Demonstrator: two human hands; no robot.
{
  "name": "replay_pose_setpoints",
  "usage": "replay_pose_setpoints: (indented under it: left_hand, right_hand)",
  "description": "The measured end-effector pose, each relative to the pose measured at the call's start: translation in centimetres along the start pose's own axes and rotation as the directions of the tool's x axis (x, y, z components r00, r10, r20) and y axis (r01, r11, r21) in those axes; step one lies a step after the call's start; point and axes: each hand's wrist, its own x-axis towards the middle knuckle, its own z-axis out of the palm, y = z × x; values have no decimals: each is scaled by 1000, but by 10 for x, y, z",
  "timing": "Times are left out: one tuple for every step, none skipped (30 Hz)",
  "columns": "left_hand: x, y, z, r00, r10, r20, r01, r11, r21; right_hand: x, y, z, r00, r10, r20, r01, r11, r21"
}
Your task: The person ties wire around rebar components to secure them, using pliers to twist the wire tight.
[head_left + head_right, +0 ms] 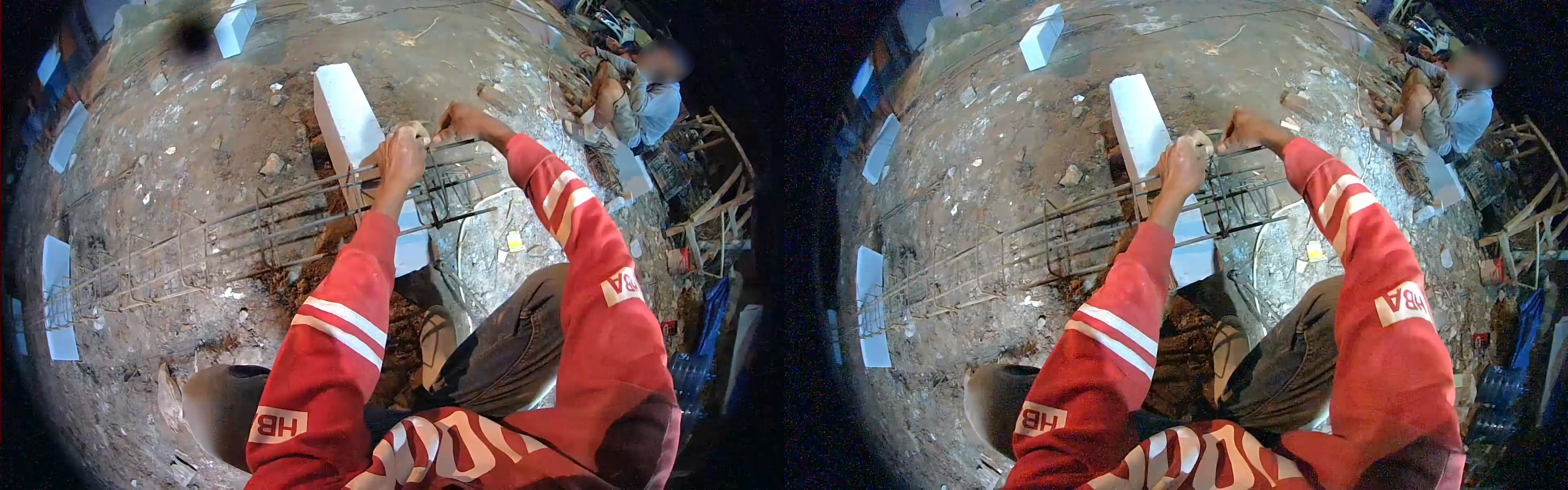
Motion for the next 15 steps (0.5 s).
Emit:
replay_pose_setpoints:
  left_hand:
    - [-1,-1,0,1000,9,5,-9,1000,18]
    - [-2,-3,1,1000,9,7,-9,1000,25]
    - [-2,-4,2,999,4,34,-4,1000,28]
    - [0,-5,2,998,0,57,-2,1000,30]
    - [0,-8,4,998,-10,63,7,999,54]
    - [0,-4,0,998,-9,62,6,998,57]
    - [-1,1,-3,997,-2,71,-2,998,55]
    - [-2,2,-2,997,6,81,-10,999,51]
    - [-3,3,-1,996,9,84,-13,999,50]
    - [-2,3,-1,997,24,74,-30,997,76]
    - [-2,0,1,997,35,63,-41,994,101]
    - [1,-1,2,998,47,47,-52,991,124]
    - [2,1,1,998,45,45,-50,991,121]
    - [1,4,-2,998,24,55,-30,994,106]
    - [1,4,-1,998,7,65,-13,996,91]
  right_hand:
    - [3,-2,-5,994,19,109,-24,998,49]
    - [6,1,-6,976,31,218,-53,994,96]
    - [8,5,-8,960,-7,279,-28,992,122]
    - [13,6,-5,962,-14,273,-21,992,123]
    - [22,16,3,940,8,340,-51,992,118]
    - [25,18,8,912,33,408,-85,990,112]
    - [23,23,12,906,46,420,-123,980,158]
    - [17,19,12,906,49,420,-128,979,162]
    - [12,15,10,943,6,332,-50,991,127]
    - [9,10,8,970,-44,239,25,996,82]
    - [-2,-4,4,970,-44,237,25,996,81]
    - [-17,-23,-3,995,-89,-44,76,966,-247]
    - [-32,-37,-3,933,-216,-287,25,836,-548]
    - [-47,-47,3,936,-215,-279,29,836,-549]
    - [-61,-54,9,987,-51,-150,-30,868,-495]
